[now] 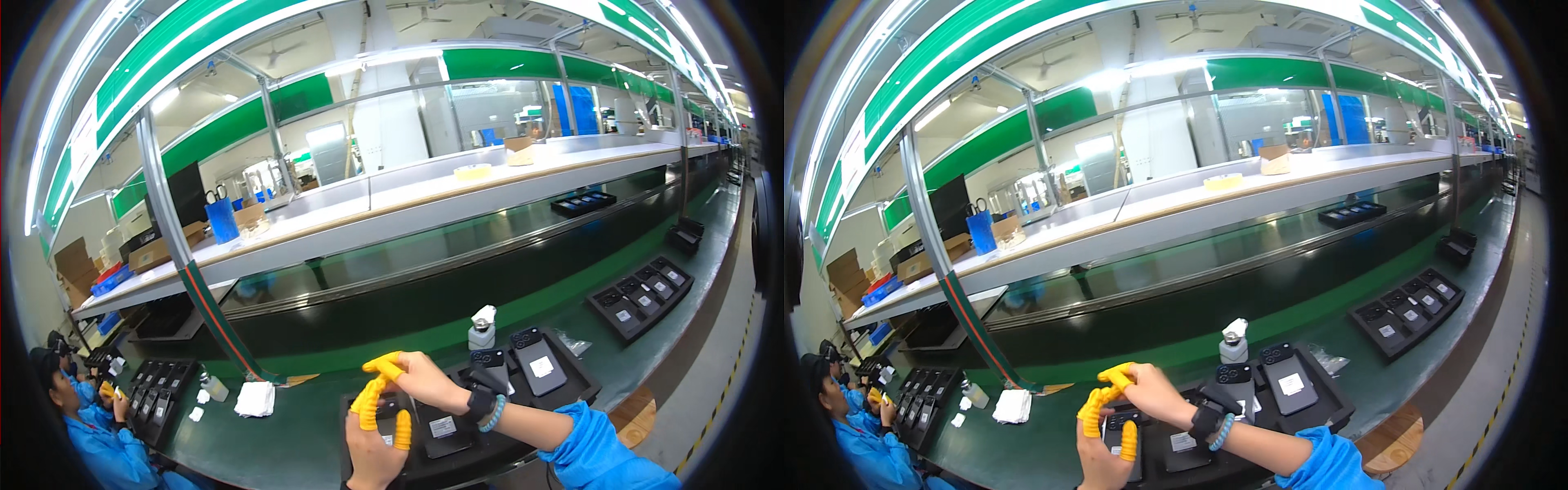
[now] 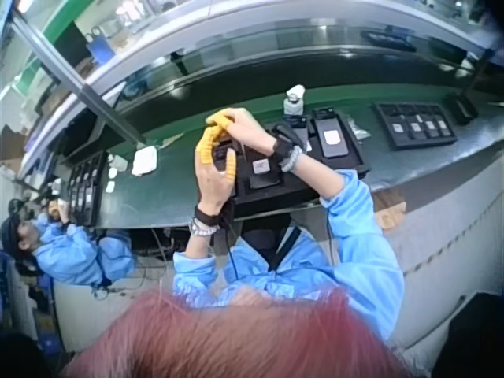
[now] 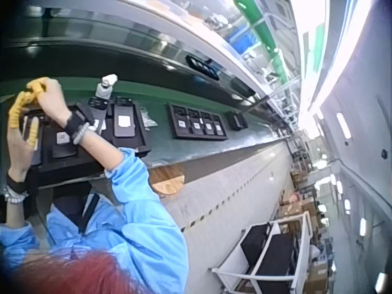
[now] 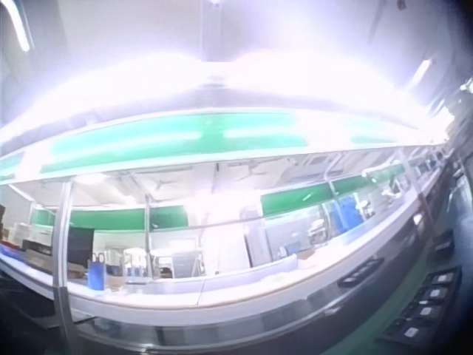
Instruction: The user is cleaning mobile phones at a factory workstation using a spray and a cloth.
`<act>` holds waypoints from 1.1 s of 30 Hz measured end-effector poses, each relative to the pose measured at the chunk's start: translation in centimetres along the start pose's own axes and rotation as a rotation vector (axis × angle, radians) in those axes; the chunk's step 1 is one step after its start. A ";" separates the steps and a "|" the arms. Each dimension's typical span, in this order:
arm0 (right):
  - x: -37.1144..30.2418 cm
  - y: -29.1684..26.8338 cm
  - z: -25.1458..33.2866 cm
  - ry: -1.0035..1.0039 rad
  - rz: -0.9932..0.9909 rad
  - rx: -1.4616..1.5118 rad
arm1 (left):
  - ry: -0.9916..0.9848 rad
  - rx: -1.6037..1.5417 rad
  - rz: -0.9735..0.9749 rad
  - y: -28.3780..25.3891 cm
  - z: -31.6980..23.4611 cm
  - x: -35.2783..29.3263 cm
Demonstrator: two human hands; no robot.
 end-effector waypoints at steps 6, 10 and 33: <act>-2.4 4.1 3.2 0.171 0.473 1.013 | -0.795 -0.874 -0.507 3.9 2.3 -7.1; -6.1 6.8 8.3 0.193 0.643 1.358 | -0.878 -1.205 -0.573 6.3 4.4 -9.6; -2.1 8.2 2.5 0.167 0.459 1.489 | -0.799 -1.354 -0.193 5.7 -0.1 -9.7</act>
Point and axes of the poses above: each hand's wrist, its own x-axis towards the middle knuckle, its own y-axis out of the palm, z = x × y, the point moved 9 cm from there along x, towards the middle knuckle, and after that the axes turned 4 degrees about y, right-handed, at the moved point
